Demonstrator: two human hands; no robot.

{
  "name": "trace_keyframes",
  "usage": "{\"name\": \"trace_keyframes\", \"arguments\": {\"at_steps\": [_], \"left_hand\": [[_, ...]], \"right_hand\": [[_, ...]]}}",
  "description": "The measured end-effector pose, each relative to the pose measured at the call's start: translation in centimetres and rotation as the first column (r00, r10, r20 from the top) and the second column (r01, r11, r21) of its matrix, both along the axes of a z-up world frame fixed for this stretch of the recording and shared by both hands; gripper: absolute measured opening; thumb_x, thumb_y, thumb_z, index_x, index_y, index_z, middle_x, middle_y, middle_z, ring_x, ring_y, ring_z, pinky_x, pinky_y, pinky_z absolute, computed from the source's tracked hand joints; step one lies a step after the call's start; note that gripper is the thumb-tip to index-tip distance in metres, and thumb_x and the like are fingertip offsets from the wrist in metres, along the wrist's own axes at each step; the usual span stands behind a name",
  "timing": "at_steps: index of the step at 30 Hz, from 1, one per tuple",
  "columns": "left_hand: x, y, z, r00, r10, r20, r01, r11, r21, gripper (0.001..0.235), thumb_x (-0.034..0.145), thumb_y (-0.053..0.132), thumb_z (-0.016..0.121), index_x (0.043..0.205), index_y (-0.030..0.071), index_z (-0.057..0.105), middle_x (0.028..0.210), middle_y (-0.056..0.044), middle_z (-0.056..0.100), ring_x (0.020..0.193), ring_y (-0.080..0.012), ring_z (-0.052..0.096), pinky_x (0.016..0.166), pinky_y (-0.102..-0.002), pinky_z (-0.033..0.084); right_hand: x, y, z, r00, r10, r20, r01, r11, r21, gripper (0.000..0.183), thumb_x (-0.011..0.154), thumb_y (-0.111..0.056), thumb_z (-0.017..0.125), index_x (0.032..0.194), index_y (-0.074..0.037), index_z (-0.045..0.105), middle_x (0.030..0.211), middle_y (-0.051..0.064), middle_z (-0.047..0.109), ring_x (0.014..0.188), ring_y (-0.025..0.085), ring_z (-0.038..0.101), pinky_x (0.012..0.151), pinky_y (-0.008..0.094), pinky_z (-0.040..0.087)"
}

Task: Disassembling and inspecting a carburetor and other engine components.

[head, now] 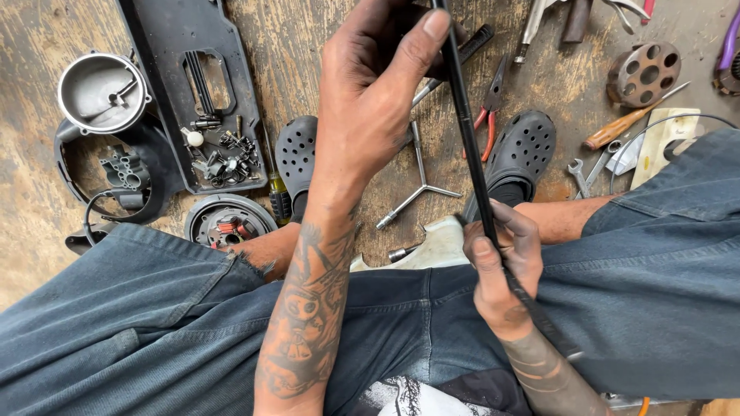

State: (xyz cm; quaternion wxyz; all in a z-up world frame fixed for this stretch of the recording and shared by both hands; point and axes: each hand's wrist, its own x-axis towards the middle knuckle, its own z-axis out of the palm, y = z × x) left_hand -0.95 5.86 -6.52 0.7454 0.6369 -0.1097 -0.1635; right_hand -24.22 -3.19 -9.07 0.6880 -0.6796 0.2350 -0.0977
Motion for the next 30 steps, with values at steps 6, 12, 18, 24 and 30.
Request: {"name": "trace_keyframes", "arguments": {"at_steps": [6, 12, 18, 24, 30], "left_hand": [[-0.1, -0.1, 0.4, 1.0, 0.023, 0.012, -0.024, 0.999, 0.045, 0.021, 0.104, 0.02, 0.066, 0.12, 0.006, 0.065, 0.095, -0.003, 0.07, 0.082, -0.011, 0.061, 0.075, -0.026, 0.053], [0.0, -0.3, 0.5, 0.999, 0.044, -0.028, -0.044, 0.999, 0.018, 0.018, 0.103, 0.017, 0.068, 0.116, 0.005, 0.065, 0.095, -0.002, 0.069, 0.082, -0.0096, 0.061, 0.075, -0.025, 0.052], [-0.1, -0.4, 0.0, 0.999, 0.016, -0.052, -0.017, 1.0, -0.021, 0.024, 0.104, 0.019, 0.069, 0.124, 0.007, 0.063, 0.101, -0.005, 0.071, 0.085, -0.0124, 0.065, 0.077, -0.026, 0.057], [-0.6, -0.8, 0.8, 0.968, -0.078, -0.239, 0.068, 0.996, -0.052, 0.047, 0.1, 0.016, 0.069, 0.142, 0.0, 0.054, 0.103, -0.015, 0.076, 0.088, -0.0209, 0.076, 0.079, -0.031, 0.068], [-0.9, -0.5, -0.5, 0.903, -0.19, -0.385, 0.083, 0.957, -0.279, 0.043, 0.106, 0.012, 0.062, 0.145, 0.001, 0.049, 0.112, -0.019, 0.072, 0.097, -0.0325, 0.079, 0.09, -0.042, 0.071]], "right_hand": [[0.8, -0.2, 0.8, 0.984, -0.037, 0.174, -0.074, 0.806, 0.588, 0.037, 0.11, -0.022, 0.056, 0.144, -0.008, 0.047, 0.067, -0.001, 0.042, 0.064, 0.011, 0.04, 0.081, 0.032, 0.039], [0.0, -1.4, 0.5, 0.989, -0.083, 0.119, -0.081, 0.363, 0.928, 0.035, 0.112, -0.02, 0.055, 0.147, -0.014, 0.054, 0.064, -0.004, 0.037, 0.06, 0.01, 0.033, 0.08, 0.032, 0.033], [0.3, -1.3, 1.0, 0.998, -0.023, 0.067, -0.019, 0.824, 0.566, 0.038, 0.108, -0.017, 0.057, 0.144, -0.006, 0.05, 0.075, 0.001, 0.048, 0.065, 0.01, 0.044, 0.071, 0.027, 0.04], [-0.1, -3.0, 2.0, 0.978, 0.17, -0.123, -0.194, 0.514, -0.836, 0.051, 0.094, 0.001, 0.079, 0.137, 0.006, 0.054, 0.092, 0.008, 0.065, 0.079, 0.023, 0.053, 0.101, 0.047, 0.034], [-1.4, -3.9, 2.8, 0.939, 0.26, -0.224, -0.311, 0.368, -0.876, 0.063, 0.084, -0.021, 0.081, 0.139, -0.013, 0.051, 0.134, 0.009, 0.059, 0.113, 0.026, 0.052, 0.109, 0.056, 0.021]]}}
